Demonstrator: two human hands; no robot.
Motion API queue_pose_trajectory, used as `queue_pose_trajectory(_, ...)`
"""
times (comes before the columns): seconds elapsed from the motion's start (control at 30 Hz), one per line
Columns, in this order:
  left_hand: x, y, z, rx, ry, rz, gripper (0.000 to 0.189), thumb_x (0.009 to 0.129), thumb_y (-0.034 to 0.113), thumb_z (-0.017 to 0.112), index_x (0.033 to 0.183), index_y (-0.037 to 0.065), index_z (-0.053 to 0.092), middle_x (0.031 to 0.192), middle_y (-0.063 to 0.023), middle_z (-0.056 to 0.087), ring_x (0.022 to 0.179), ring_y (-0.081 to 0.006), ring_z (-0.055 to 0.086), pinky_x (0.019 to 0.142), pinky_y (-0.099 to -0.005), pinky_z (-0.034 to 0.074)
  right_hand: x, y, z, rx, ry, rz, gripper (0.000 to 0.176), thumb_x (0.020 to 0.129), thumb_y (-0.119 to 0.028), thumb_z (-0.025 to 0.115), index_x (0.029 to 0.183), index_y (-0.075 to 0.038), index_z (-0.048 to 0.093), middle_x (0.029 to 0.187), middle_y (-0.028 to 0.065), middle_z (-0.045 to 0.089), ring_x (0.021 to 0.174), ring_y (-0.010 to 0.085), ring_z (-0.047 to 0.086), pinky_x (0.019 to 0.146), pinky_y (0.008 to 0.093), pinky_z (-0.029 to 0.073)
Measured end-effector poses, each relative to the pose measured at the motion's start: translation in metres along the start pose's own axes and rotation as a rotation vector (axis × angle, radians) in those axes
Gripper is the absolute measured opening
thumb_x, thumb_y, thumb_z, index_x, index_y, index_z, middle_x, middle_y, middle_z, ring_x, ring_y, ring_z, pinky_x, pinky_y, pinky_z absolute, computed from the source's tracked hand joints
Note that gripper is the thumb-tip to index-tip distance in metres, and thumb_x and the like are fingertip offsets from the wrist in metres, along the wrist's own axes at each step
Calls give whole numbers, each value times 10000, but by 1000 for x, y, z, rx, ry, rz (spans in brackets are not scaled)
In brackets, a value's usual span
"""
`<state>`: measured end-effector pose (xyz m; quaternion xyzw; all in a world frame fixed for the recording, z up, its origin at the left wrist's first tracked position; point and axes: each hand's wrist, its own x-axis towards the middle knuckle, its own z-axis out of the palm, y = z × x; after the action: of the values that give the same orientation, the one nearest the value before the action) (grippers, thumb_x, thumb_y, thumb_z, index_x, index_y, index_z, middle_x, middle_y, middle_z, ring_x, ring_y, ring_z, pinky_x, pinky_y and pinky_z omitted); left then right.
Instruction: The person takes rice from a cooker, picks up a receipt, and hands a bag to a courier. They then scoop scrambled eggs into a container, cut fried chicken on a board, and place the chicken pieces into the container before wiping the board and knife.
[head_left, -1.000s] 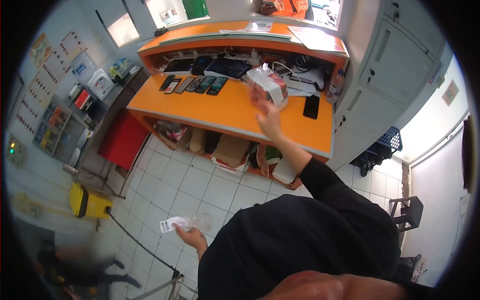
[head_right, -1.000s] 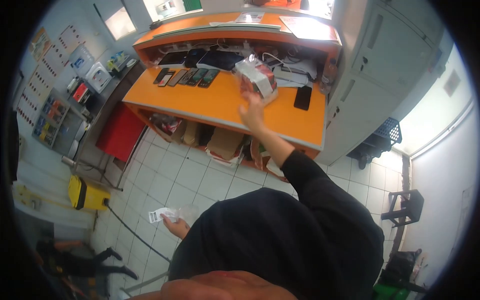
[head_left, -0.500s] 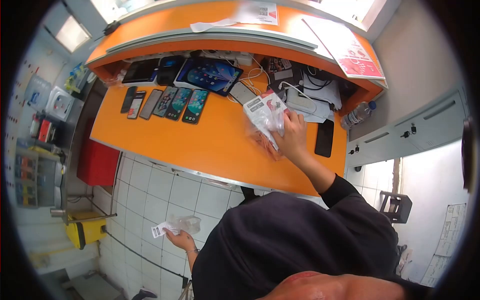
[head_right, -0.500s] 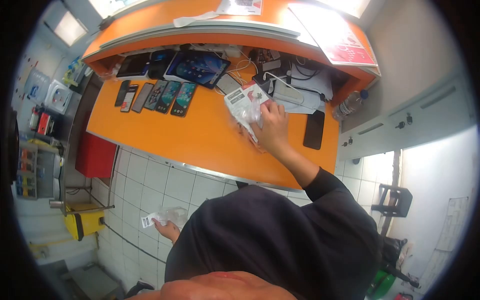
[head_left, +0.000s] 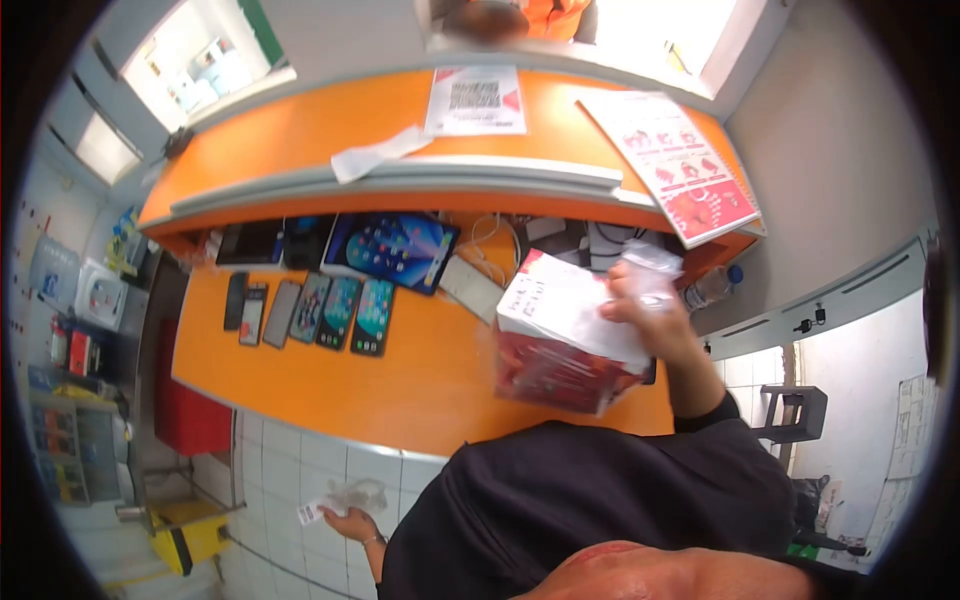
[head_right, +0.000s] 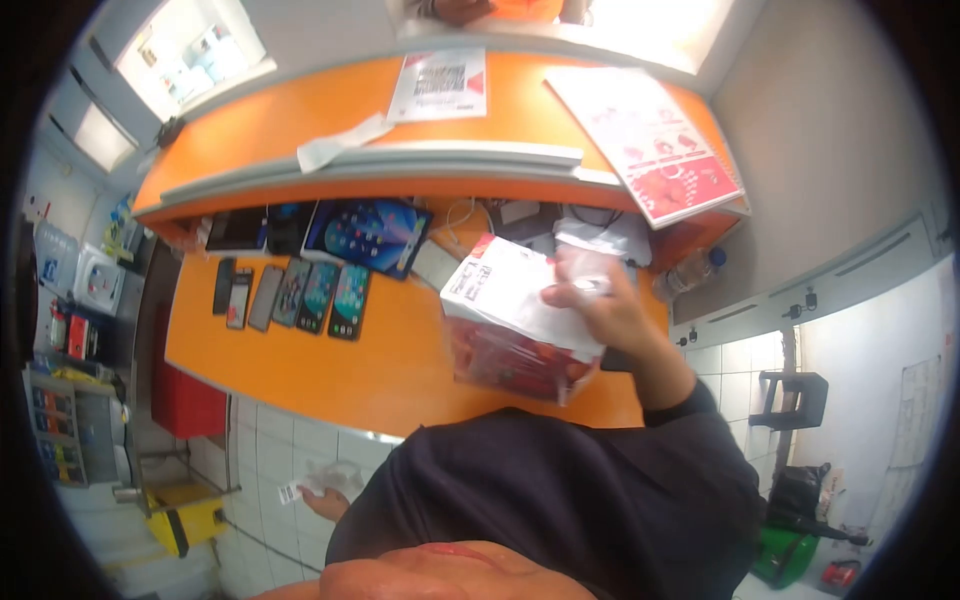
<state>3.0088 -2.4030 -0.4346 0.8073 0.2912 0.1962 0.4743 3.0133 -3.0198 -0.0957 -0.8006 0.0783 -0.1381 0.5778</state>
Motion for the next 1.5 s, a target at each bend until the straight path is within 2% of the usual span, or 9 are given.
queue_pose_trajectory(0.1,11,-4,2,165,57,38,868,644,-184,400,1495,-32,324,1420,-227,432,1250,-356,518,1069,-382,410,-7,-67,-58,-306,265,-337,230,829,-157,698,975,19,672,970,76,657,869,168,608,767,293,474)
queue_pose_trajectory(0.2,14,25,10,106,58,-23,848,680,-169,448,1505,-28,306,1445,-224,409,1267,-342,500,1083,-401,398,9,-142,-95,166,573,-99,293,824,-161,665,1048,24,704,1017,93,682,919,177,635,832,289,481)
queue_pose_trajectory(0.67,75,49,5,40,170,95,787,751,-108,553,1497,-29,313,1463,-217,392,1287,-323,479,1114,-420,365,317,-103,-127,-98,437,-220,198,824,-211,669,872,-29,732,814,55,647,778,154,562,720,296,431)
queue_pose_trajectory(0.73,69,54,-18,-58,224,116,780,761,-100,567,1495,-29,314,1466,-216,390,1290,-320,476,1118,-423,361,431,-2,-199,-1089,543,-830,208,866,-163,654,1035,-52,701,965,41,672,869,147,598,803,327,485)
queue_pose_trajectory(0.97,28,183,-73,-259,280,323,694,790,-117,508,1467,-14,390,1341,-151,515,1321,-278,453,1099,-326,341,390,-62,-116,-1199,536,-587,268,904,-167,651,1142,-46,664,1061,46,676,974,156,610,875,332,483)
queue_pose_trajectory(1.1,-16,209,-114,-206,431,260,820,713,-129,530,1500,45,378,1252,-87,549,737,-117,467,653,-229,422,266,-130,3,-1007,736,-977,306,926,-169,649,1204,-42,643,1116,48,679,1034,162,618,917,335,482)
queue_pose_trajectory(1.2,-53,203,-141,-167,555,314,865,683,-129,538,1510,60,367,1210,-84,555,653,-106,399,578,-229,383,133,-155,131,-579,394,-1180,335,942,-170,648,1250,-39,628,1157,50,681,1079,166,623,948,337,481)
queue_pose_trajectory(1.33,-115,223,-177,-85,731,341,851,703,-107,567,1512,40,350,1141,-98,551,640,-126,417,580,-231,383,-59,-157,283,30,-854,-1067,239,905,6,559,1119,-19,661,1138,109,685,1036,184,629,880,283,469)
queue_pose_trajectory(1.5,-226,194,-259,140,975,455,820,734,-91,582,1508,-6,324,1088,-129,539,643,-161,454,585,-254,393,-288,-112,388,443,-1591,-368,260,967,-56,533,1202,0,628,1152,129,665,1019,239,657,909,319,495)
